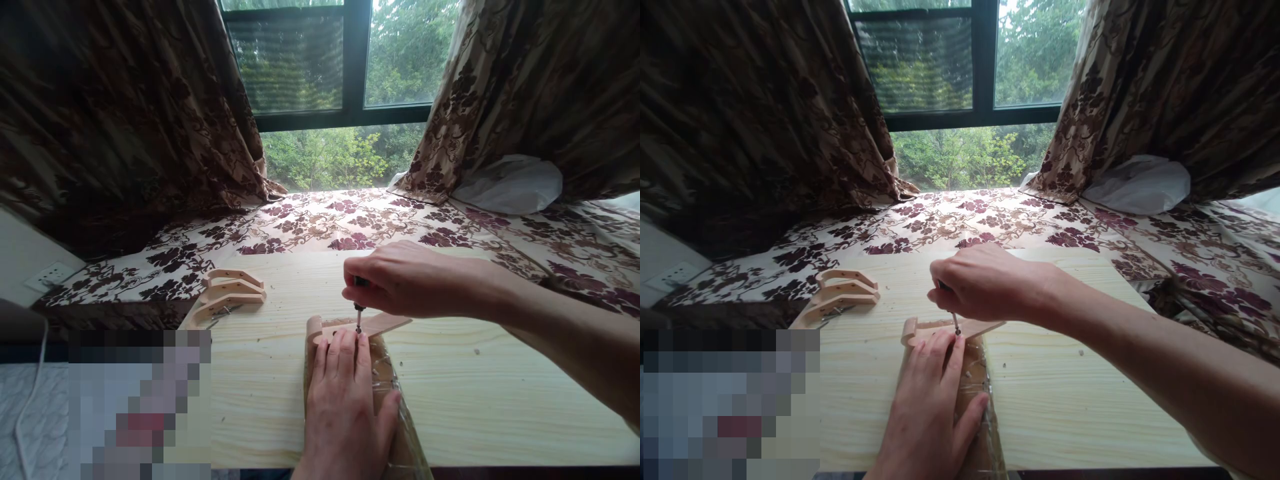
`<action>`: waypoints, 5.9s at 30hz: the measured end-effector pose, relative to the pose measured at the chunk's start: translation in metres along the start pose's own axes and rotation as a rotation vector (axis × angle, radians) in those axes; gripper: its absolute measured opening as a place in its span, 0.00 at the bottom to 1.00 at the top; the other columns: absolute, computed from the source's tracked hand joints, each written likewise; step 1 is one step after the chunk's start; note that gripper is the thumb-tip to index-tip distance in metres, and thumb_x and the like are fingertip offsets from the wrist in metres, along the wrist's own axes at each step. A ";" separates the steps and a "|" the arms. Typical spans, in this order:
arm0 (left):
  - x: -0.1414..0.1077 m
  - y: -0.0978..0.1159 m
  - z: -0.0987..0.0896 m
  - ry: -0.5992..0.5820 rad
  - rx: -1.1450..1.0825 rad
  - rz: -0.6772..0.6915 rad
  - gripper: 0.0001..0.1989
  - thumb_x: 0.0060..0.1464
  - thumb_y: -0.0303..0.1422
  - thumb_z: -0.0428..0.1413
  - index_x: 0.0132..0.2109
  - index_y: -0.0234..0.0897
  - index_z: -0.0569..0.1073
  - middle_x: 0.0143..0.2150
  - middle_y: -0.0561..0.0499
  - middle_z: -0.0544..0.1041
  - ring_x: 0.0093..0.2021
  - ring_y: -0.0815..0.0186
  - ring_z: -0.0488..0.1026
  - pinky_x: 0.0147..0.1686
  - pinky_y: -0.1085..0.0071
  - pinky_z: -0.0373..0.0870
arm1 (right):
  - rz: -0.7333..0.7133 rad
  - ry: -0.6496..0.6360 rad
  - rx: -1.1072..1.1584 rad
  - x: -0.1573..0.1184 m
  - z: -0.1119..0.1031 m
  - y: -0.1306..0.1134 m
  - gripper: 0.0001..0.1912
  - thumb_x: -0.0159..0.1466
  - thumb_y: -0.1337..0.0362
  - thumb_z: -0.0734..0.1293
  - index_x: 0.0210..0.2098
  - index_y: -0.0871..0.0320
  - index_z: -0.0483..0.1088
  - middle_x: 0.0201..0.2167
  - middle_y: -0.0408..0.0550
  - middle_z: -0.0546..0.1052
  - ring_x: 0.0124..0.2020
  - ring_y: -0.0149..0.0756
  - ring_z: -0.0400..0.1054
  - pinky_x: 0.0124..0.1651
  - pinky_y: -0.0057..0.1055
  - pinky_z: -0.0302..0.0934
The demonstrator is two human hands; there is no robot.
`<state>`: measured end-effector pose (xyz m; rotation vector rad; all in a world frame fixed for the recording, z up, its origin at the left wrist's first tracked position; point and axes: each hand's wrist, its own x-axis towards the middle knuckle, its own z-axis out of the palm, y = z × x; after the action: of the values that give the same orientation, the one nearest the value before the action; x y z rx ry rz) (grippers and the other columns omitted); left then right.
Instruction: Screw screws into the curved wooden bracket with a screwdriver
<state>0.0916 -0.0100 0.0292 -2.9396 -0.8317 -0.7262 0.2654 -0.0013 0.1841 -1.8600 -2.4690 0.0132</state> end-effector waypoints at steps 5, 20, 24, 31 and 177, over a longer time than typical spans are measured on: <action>0.001 0.000 0.000 -0.004 -0.001 -0.002 0.31 0.58 0.45 0.50 0.62 0.29 0.60 0.62 0.38 0.63 0.63 0.49 0.57 0.59 0.50 0.59 | -0.063 -0.004 0.018 -0.004 -0.001 -0.001 0.10 0.64 0.64 0.57 0.28 0.58 0.65 0.19 0.41 0.65 0.19 0.26 0.47 0.24 0.29 0.38; 0.000 0.001 0.000 0.000 0.003 -0.006 0.31 0.58 0.45 0.49 0.62 0.28 0.60 0.62 0.38 0.63 0.63 0.49 0.56 0.59 0.50 0.59 | -0.084 0.010 -0.005 -0.006 0.000 0.000 0.11 0.65 0.64 0.57 0.28 0.58 0.65 0.21 0.43 0.69 0.21 0.27 0.50 0.25 0.29 0.39; 0.001 0.001 -0.001 -0.012 -0.005 -0.008 0.31 0.58 0.44 0.50 0.62 0.29 0.60 0.62 0.38 0.63 0.63 0.50 0.57 0.60 0.50 0.58 | -0.035 0.052 -0.046 -0.003 0.005 0.002 0.14 0.66 0.60 0.57 0.28 0.59 0.65 0.18 0.42 0.66 0.19 0.27 0.46 0.24 0.30 0.37; 0.000 0.002 0.001 0.008 0.011 0.006 0.31 0.58 0.45 0.49 0.62 0.29 0.61 0.62 0.38 0.63 0.63 0.49 0.56 0.59 0.50 0.59 | -0.072 -0.016 0.023 -0.006 -0.002 -0.002 0.07 0.62 0.66 0.59 0.28 0.58 0.67 0.20 0.41 0.68 0.20 0.25 0.51 0.25 0.28 0.39; 0.004 0.004 -0.002 0.054 -0.023 -0.018 0.30 0.56 0.45 0.51 0.59 0.27 0.65 0.59 0.37 0.67 0.60 0.48 0.61 0.56 0.48 0.63 | -0.002 0.063 -0.098 0.000 0.008 -0.003 0.07 0.64 0.62 0.59 0.33 0.58 0.64 0.20 0.42 0.70 0.19 0.27 0.45 0.24 0.29 0.38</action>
<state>0.0959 -0.0120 0.0336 -2.9225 -0.8517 -0.8176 0.2619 -0.0017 0.1762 -1.8635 -2.4718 -0.1661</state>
